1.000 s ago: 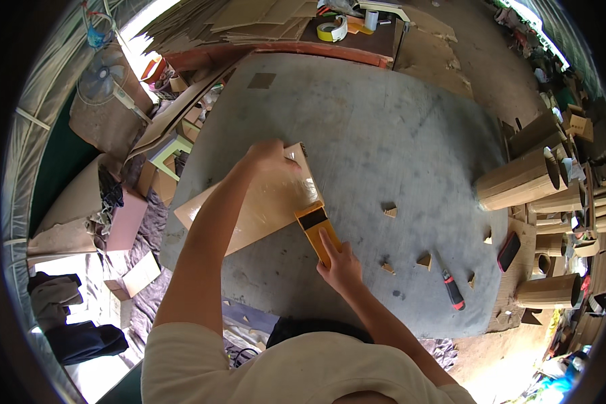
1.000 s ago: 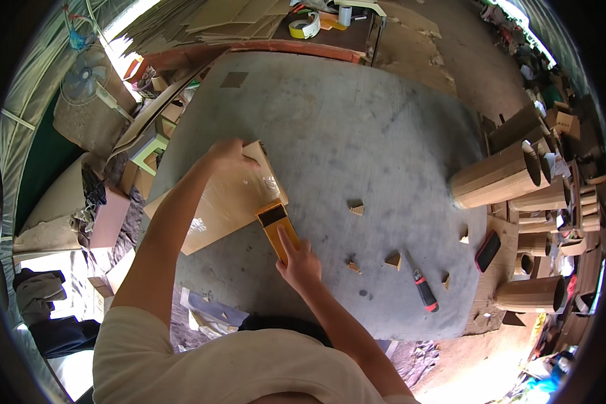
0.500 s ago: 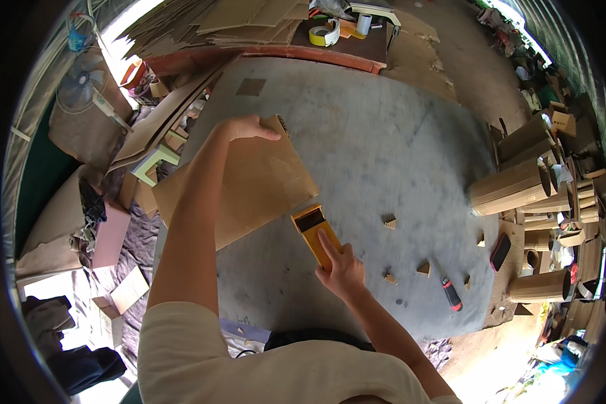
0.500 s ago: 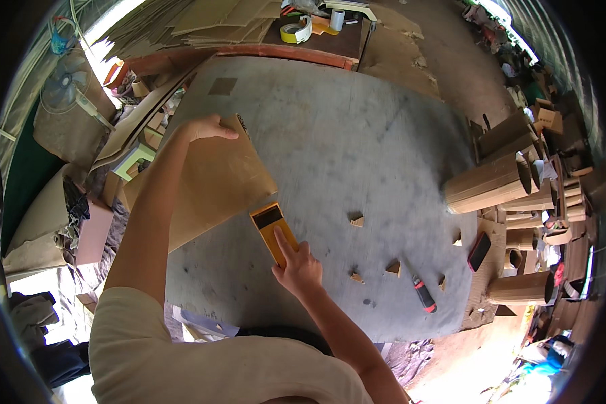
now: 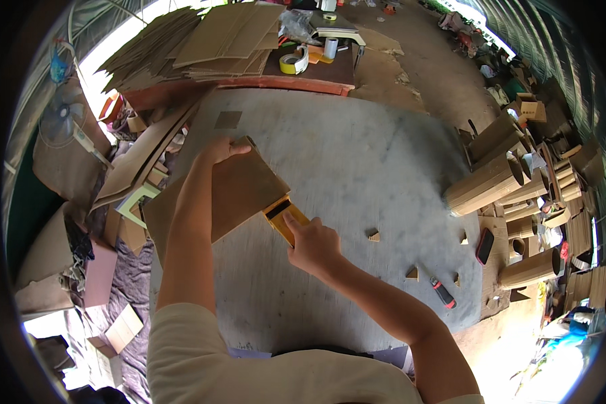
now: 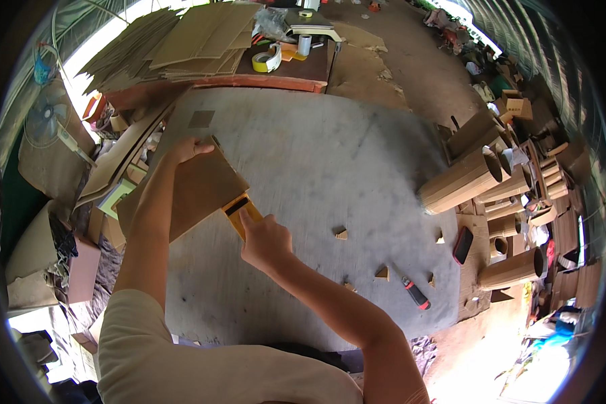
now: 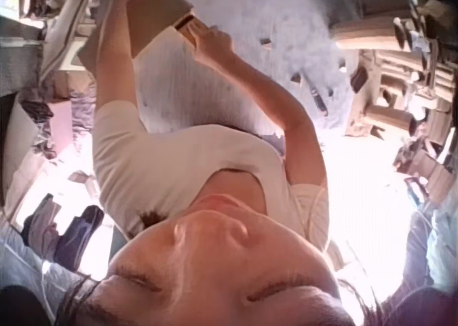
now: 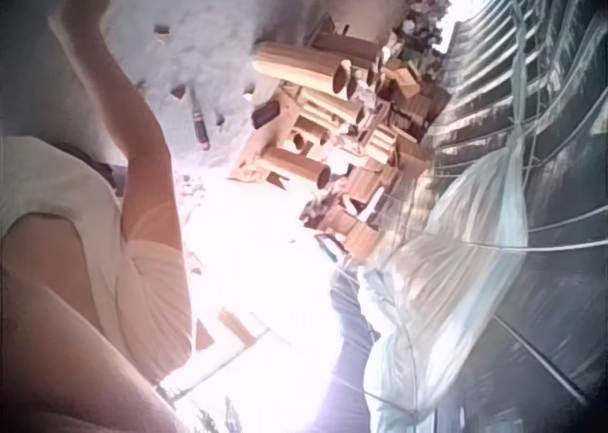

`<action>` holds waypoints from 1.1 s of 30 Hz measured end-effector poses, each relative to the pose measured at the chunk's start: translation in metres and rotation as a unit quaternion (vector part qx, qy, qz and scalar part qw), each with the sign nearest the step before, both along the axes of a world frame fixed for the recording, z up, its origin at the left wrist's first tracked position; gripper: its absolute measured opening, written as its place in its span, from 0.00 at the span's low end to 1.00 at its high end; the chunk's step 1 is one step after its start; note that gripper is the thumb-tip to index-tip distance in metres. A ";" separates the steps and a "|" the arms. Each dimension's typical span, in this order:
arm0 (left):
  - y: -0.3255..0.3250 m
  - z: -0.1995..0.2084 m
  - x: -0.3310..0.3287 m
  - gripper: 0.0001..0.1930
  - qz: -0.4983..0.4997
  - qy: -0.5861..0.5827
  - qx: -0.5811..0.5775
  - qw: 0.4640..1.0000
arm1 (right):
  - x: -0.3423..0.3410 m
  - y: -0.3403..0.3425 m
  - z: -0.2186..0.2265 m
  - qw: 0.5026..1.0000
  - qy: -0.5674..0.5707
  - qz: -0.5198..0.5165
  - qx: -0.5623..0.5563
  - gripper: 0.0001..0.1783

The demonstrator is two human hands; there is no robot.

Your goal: The person assembles a small cardboard box by folding flaps and sealing them with a tape dispenser. They then cut a larger cardboard sheet with a utility knife and roll it into a cylinder, placing it among other similar cylinders.

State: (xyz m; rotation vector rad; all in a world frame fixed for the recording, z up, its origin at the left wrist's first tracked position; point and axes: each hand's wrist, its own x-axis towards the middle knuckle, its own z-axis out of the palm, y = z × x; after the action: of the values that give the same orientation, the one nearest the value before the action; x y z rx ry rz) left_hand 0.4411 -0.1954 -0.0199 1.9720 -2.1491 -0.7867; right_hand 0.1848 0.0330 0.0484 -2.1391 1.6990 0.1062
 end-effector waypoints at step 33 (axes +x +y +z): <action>0.256 0.020 -0.144 0.27 -0.010 0.135 -0.362 0.922 | -0.104 0.112 -0.105 0.953 -0.209 -0.049 -0.213 0.35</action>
State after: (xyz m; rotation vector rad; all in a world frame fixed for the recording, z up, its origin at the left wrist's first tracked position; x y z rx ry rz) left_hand 0.2976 0.0605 0.0002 1.3676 -1.9054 -0.1804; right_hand 0.0808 0.1454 -0.0571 -2.1497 1.6679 -0.7518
